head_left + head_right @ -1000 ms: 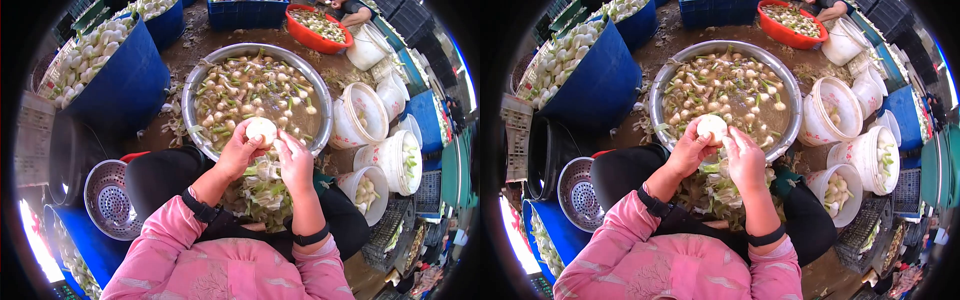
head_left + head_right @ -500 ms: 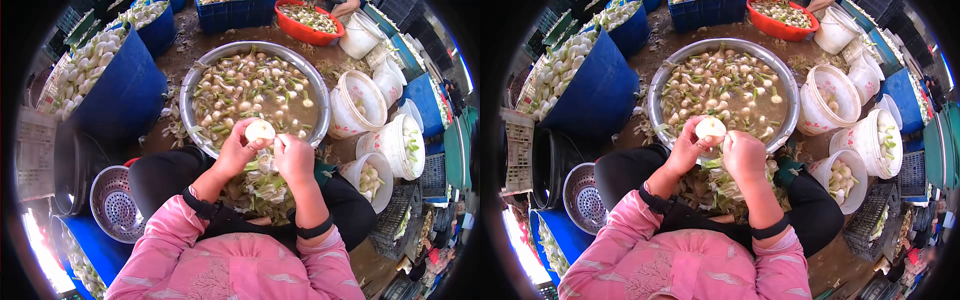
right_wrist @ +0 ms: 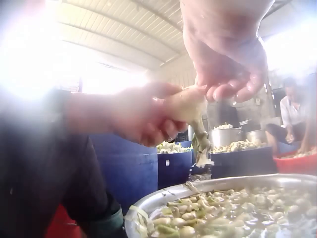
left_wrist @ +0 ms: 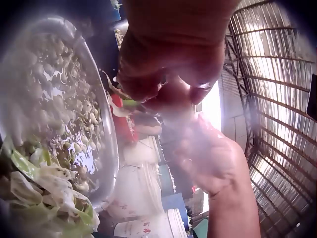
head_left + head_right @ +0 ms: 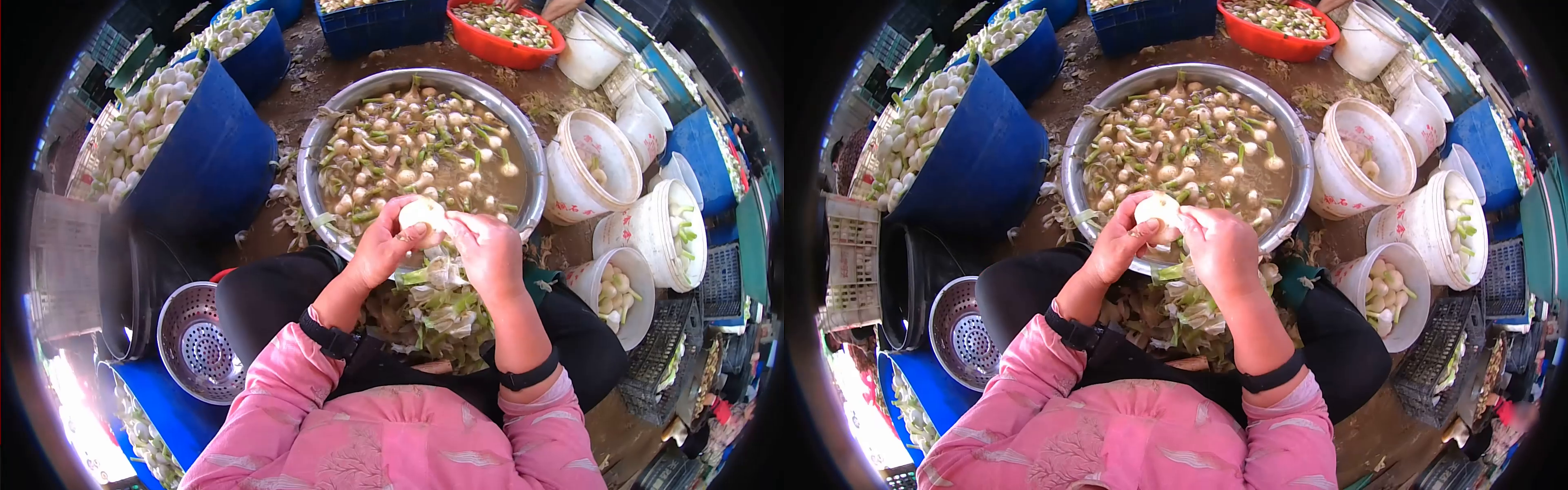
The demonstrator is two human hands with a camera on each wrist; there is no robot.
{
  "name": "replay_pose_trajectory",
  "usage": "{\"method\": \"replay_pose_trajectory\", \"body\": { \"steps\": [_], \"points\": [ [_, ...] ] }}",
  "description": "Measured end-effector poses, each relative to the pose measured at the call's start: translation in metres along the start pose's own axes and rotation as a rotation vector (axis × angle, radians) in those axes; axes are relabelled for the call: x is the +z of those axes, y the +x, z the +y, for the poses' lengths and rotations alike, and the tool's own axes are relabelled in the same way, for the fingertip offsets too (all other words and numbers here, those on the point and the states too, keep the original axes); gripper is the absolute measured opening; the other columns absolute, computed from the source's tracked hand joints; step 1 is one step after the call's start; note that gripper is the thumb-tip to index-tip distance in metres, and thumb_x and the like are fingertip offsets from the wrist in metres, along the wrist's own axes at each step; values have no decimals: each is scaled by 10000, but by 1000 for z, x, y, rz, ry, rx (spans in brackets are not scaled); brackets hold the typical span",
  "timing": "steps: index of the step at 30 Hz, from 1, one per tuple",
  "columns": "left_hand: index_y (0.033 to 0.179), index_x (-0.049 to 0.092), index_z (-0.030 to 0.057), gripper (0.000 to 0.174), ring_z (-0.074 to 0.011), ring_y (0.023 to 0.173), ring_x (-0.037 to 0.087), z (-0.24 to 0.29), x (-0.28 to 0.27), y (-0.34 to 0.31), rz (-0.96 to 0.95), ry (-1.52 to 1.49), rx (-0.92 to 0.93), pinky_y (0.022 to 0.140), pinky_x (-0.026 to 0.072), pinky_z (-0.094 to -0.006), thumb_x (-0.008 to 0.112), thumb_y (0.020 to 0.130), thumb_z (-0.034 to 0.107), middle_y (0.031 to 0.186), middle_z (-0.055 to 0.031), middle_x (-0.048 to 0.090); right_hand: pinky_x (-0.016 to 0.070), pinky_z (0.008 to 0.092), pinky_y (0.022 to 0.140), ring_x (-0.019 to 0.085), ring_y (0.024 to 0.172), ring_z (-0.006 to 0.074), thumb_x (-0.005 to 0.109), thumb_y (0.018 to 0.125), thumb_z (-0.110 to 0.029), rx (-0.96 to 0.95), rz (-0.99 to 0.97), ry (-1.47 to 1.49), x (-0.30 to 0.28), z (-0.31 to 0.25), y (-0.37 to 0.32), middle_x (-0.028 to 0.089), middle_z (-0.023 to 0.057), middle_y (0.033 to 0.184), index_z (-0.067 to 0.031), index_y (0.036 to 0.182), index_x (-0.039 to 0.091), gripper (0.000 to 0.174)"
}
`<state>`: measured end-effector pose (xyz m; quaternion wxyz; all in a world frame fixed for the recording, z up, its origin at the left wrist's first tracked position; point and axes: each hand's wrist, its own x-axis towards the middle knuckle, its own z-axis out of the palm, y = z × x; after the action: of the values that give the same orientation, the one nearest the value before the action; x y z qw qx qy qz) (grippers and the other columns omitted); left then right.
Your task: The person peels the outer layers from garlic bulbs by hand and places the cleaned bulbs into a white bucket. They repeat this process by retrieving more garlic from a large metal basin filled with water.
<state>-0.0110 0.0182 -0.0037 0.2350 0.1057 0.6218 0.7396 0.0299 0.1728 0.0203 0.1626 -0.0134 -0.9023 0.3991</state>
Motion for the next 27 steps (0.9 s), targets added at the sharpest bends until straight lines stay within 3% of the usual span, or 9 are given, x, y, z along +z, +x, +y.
{"method": "replay_pose_trajectory", "body": {
  "steps": [1, 4, 10, 13, 16, 20, 27],
  "points": [
    [1155, 348, 11, 496, -150, 943, 471, -4, -1, -1, -8, -30, 19, 833, 371, -271, 578, 760, 204, 1017, -86, 497, 440, 341, 601, 560, 661, 268, 553, 726, -173, -19, 8, -56, 1, 1, -1, 587, 114, 707, -66, 784, 628, 143],
    [1143, 370, 7, 486, -153, 920, 488, -21, -6, 1, 24, 163, 155, 813, 386, -270, 580, 760, 221, 1009, -88, 503, 434, 355, 594, 552, 646, 271, 544, 723, -186, -56, -43, -128, 3, 2, -2, 581, 109, 687, -62, 741, 620, 147],
    [1144, 372, 4, 483, -148, 894, 503, -18, -8, -5, 3, 359, 127, 797, 399, -272, 575, 766, 228, 1005, -90, 511, 425, 368, 580, 539, 619, 275, 520, 728, -182, -163, -117, -145, -3, 6, 0, 556, 105, 625, -55, 651, 592, 164],
    [1146, 369, 5, 478, -135, 891, 499, -14, -3, -9, -21, 200, 77, 788, 402, -262, 570, 770, 220, 1009, -92, 509, 425, 366, 580, 540, 627, 278, 526, 719, -184, -63, -175, -228, -3, 4, 4, 559, 112, 633, -54, 647, 593, 164],
    [1144, 368, 5, 469, -124, 888, 495, -8, -4, -6, -15, 2, 60, 784, 401, -252, 567, 773, 213, 1008, -90, 507, 424, 365, 572, 541, 621, 280, 538, 703, -182, -73, -79, 57, -7, 0, 2, 562, 114, 637, -53, 639, 592, 154],
    [1148, 368, 12, 474, -125, 896, 490, -13, -6, -4, -8, 203, 74, 792, 392, -250, 574, 770, 210, 990, -88, 517, 424, 365, 565, 542, 609, 285, 549, 690, -167, -85, -118, -22, -6, 4, 4, 564, 114, 637, -55, 641, 592, 130],
    [1139, 385, 30, 471, -129, 872, 510, -16, -6, -2, -51, 55, 51, 762, 413, -249, 580, 755, 220, 971, -72, 531, 432, 366, 566, 541, 597, 294, 548, 679, -159, 34, -76, -84, 1, 9, 2, 558, 130, 614, -40, 622, 582, 136]
  ]
}}
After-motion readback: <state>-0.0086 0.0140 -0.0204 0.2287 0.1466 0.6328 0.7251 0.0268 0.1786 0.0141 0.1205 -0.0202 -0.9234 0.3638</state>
